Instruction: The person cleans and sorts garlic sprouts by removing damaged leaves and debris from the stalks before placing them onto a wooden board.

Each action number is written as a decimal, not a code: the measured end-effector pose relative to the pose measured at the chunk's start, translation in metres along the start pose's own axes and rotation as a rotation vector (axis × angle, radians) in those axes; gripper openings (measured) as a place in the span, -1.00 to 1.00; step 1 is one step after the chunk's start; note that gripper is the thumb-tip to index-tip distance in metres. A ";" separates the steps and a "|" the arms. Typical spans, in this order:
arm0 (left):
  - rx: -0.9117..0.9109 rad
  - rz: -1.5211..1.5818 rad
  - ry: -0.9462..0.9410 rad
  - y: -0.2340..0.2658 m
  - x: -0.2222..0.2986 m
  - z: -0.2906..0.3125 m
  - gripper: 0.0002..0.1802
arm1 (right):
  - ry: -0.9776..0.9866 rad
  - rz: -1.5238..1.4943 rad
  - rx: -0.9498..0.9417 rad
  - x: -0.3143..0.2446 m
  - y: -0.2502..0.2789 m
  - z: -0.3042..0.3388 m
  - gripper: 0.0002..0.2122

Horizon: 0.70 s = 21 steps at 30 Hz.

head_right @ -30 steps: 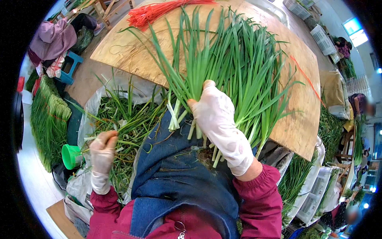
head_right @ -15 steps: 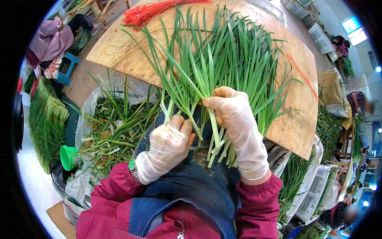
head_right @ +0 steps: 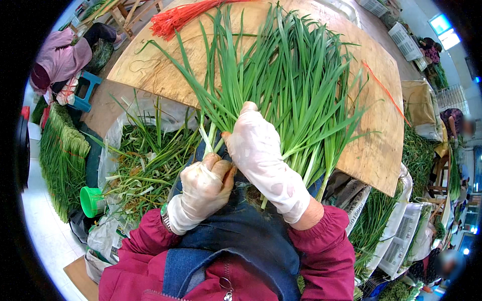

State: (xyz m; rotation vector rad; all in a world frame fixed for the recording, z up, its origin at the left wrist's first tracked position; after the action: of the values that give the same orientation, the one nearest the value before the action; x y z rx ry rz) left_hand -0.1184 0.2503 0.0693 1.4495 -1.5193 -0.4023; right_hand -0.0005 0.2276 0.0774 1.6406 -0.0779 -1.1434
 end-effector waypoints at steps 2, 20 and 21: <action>0.004 0.142 0.059 0.004 -0.003 0.001 -0.87 | -0.068 -0.099 -0.006 0.003 0.000 -0.001 -0.65; -0.632 1.393 0.785 0.028 -0.009 0.009 -0.89 | -0.438 -1.501 -0.191 0.003 0.002 0.016 -0.88; -0.580 1.426 0.730 0.034 -0.012 0.013 -0.91 | -0.452 -1.512 -0.167 0.005 0.002 0.016 -0.88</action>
State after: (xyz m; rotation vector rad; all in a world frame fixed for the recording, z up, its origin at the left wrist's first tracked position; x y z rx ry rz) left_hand -0.1503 0.2641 0.0846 -0.1536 -1.2722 0.4907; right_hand -0.0081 0.2126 0.0767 1.0902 1.1014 -2.5070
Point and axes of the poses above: each hand's wrist, its own z-axis away from the middle knuckle, its own y-axis out of the back of the hand, x = y × z, the point moved 5 cm from there along -z, towards the middle knuckle, and after that the axes turned 8 degrees about -z, right-handed, at the moved point
